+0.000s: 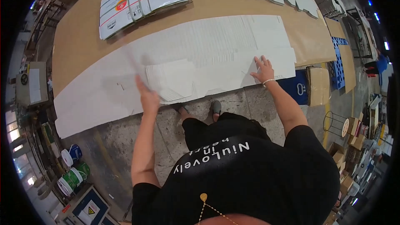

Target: Organizing and stacking pre-cut cardboard sheets on a industrial work table.

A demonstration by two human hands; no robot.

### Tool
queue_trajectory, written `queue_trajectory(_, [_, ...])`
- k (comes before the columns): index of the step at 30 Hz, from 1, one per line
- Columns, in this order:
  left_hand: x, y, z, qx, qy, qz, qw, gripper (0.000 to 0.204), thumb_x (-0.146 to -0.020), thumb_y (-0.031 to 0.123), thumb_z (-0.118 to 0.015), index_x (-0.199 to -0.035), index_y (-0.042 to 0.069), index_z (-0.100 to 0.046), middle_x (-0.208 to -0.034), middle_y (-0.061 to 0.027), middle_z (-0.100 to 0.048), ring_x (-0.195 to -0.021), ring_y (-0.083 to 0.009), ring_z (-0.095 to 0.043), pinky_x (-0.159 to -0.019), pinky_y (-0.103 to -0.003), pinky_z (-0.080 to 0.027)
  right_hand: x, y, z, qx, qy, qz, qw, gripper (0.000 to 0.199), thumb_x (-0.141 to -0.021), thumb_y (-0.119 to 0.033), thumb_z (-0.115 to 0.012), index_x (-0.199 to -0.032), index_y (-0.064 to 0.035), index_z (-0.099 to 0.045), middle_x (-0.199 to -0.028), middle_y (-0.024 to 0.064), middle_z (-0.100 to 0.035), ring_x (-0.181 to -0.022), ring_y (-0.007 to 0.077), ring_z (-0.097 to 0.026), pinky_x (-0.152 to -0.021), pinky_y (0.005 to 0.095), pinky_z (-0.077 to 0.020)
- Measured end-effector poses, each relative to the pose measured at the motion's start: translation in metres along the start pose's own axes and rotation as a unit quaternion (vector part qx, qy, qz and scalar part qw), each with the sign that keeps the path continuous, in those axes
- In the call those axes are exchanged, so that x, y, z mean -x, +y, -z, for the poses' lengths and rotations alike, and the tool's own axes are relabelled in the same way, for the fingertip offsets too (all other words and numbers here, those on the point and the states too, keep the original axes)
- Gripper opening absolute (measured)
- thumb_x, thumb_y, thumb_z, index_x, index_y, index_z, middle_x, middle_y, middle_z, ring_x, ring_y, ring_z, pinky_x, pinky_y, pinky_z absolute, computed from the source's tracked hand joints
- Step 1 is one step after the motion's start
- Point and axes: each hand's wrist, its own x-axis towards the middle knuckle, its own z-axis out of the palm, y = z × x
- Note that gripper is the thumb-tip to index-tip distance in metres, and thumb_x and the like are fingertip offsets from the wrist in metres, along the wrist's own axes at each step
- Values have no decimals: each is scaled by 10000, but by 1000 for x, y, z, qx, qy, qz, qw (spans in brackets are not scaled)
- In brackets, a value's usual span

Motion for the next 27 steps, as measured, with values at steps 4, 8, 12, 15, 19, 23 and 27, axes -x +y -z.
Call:
queue_trajectory(4, [2,23,4,-41,-26,-21,999,758,-767,-43,-519,-1426,-18,-146,-1431,-244,-285,-1231,-376,-426,-965,-367,-394,0,2,3,-4,19,16,1000,859,-652,-408,-769,-1391,-359,-333,-1489,84,-248,-1335,387,-259,-1002,497,-367])
queue_trajectory(8, [34,-118,7,455,83,281,841,492,-887,215,-561,-1281,-52,-433,-1207,-139,-555,-1069,-251,-557,-911,-362,-440,-7,-10,3,-12,10,38,999,861,-650,-403,-773,-1390,-355,-336,-1486,89,-256,-1331,396,-262,-999,498,-368])
queue_trajectory(12, [22,-88,12,344,31,462,817,467,-847,138,-563,-1265,-37,-451,-1200,-140,-547,-1052,-253,-554,-885,-350,-457,-4,-2,6,5,20,22,1000,867,-649,-399,-777,-1392,-355,-332,-1487,91,-252,-1333,397,-257,-1005,490,-367])
queue_trajectory(15, [16,-119,13,21,31,59,998,583,-802,67,-528,-1352,-5,-347,-1247,-185,-511,-1097,-323,-532,-889,-372,-458,-7,-17,7,1,-5,49,999,866,-652,-401,-777,-1393,-355,-330,-1488,91,-250,-1333,400,-253,-1017,481,-361])
queue_trajectory(19, [4,14,5,-65,11,-7,998,707,-789,23,-478,-1427,40,-173,-1290,-246,-447,-1125,-420,-492,-949,-392,-410,-5,6,9,4,2,19,1000,871,-653,-401,-776,-1397,-348,-326,-1484,96,-254,-1331,406,-252,-1028,472,-356])
queue_trajectory(23, [24,-67,4,118,47,133,983,584,-829,72,-543,-1358,-24,-317,-1269,-212,-491,-1107,-336,-535,-903,-356,-447,-7,-5,16,-12,-2,26,1000,870,-637,-352,-790,-1388,-325,-354,-1469,135,-271,-1304,415,-290,-1030,462,-357])
queue_trajectory(27, [21,-94,10,496,116,403,760,483,-813,99,-602,-1224,-112,-461,-1232,-184,-522,-1116,-288,-527,-940,-352,-419,-5,1,13,-5,14,29,999,868,-640,-343,-790,-1389,-321,-354,-1467,135,-275,-1305,412,-288,-1031,466,-353])
